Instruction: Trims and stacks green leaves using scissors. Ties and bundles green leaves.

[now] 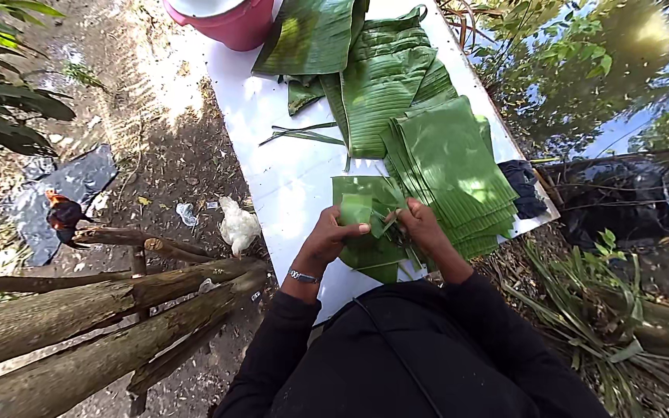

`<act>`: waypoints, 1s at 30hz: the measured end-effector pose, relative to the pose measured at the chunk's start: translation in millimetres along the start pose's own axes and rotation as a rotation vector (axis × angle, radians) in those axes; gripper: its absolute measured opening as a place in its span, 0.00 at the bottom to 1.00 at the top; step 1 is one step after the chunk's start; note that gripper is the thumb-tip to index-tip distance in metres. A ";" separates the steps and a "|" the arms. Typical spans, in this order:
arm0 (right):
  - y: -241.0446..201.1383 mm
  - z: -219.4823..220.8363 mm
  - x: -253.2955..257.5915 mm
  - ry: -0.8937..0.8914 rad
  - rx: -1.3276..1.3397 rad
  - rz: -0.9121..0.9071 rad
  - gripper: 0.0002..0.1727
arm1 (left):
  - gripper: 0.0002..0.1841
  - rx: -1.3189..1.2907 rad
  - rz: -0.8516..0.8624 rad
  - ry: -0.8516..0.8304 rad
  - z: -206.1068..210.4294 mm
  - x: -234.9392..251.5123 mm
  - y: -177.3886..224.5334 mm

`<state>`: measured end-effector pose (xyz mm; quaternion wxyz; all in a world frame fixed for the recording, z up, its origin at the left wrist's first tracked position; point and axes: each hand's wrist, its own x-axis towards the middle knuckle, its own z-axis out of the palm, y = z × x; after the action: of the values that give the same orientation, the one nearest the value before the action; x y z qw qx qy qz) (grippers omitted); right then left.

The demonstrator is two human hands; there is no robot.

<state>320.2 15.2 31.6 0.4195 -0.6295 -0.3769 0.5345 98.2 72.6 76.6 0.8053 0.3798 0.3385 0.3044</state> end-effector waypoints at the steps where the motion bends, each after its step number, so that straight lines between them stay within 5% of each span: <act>1: -1.4 -11.4 1.0 0.071 0.066 0.024 0.06 | 0.21 -0.072 0.061 -0.037 -6.1 -4.4 9.1; 7: -1.0 -77.6 1.1 0.569 0.408 0.115 0.03 | 0.18 -0.213 0.419 -0.021 -54.5 -30.4 61.6; 11: -2.7 -106.4 -4.8 0.704 0.444 0.045 0.04 | 0.16 -0.559 0.541 -0.134 -85.9 -43.2 67.0; 13: -3.7 -110.5 -7.8 0.706 0.476 0.001 0.05 | 0.14 -0.366 0.521 0.066 -78.4 -46.7 70.3; 17: -9.4 -83.0 -7.9 0.538 0.453 -0.026 0.08 | 0.14 0.103 0.182 0.448 -32.2 -28.0 53.9; 24: -15.3 2.7 -8.9 -0.055 0.515 0.141 0.09 | 0.15 0.250 -0.114 0.245 3.8 6.2 -9.5; 30: -19.1 20.2 -12.5 -0.101 0.134 0.046 0.05 | 0.12 0.318 -0.067 0.193 10.3 6.3 -8.1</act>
<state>297.9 13.2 52.3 0.4286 -0.5809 -0.3464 0.5990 111.7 68.9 72.9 0.7084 0.4599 0.4706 0.2552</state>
